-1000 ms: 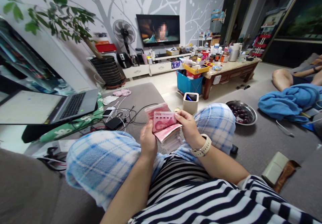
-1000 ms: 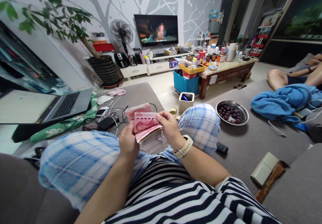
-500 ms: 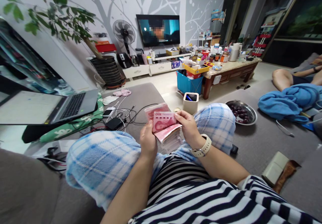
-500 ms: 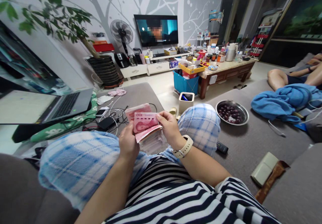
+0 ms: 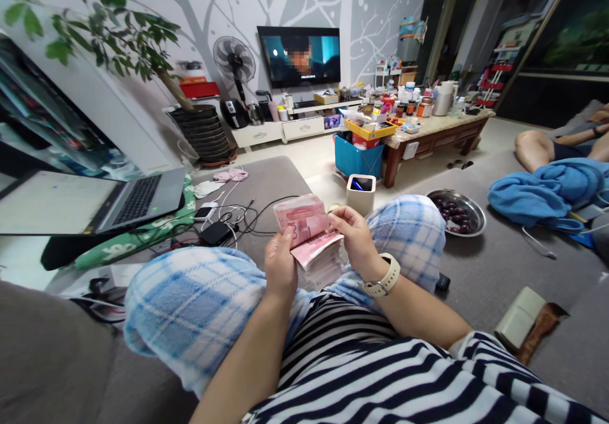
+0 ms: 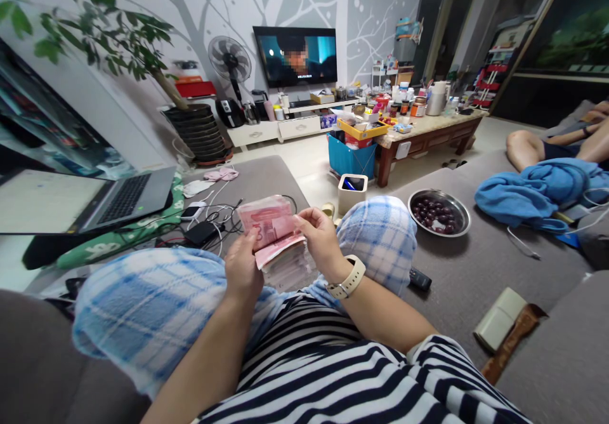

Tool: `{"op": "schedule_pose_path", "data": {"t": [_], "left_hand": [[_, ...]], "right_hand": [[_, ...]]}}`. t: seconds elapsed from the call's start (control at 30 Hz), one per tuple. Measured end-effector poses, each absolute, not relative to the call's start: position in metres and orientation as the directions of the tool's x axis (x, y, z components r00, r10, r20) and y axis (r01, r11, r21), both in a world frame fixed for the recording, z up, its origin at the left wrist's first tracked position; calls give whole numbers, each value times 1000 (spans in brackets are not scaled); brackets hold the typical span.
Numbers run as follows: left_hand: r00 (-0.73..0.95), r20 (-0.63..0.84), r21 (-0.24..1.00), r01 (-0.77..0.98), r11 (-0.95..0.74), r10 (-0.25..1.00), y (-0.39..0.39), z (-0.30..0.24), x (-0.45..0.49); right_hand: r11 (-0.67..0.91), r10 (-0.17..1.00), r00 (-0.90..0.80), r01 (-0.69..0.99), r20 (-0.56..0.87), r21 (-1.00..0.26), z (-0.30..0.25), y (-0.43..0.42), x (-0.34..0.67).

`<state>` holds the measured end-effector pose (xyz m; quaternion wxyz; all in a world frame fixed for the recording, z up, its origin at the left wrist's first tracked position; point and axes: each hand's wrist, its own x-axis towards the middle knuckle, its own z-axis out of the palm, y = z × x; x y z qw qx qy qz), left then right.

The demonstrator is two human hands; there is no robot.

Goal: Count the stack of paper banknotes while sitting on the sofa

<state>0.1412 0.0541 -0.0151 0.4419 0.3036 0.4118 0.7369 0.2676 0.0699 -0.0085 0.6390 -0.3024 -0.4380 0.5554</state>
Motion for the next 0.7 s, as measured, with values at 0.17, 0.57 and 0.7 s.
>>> {"op": "schedule_pose_path", "data": {"t": [0.17,0.57,0.7], "left_hand": [[-262,80,844,-495,-205,962,55,-19,140],[-481,98,899,-333,-285,871,56,-20,138],[-496,126,915,-276,-294,859,57,-22,136]], "right_hand": [[207,973,3,-468,232,-859,-11,72,267],[169,977,-37,-469,210,-867,-12,72,268],[169,976,-40,-479,214,-862,-12,71,268]]}}
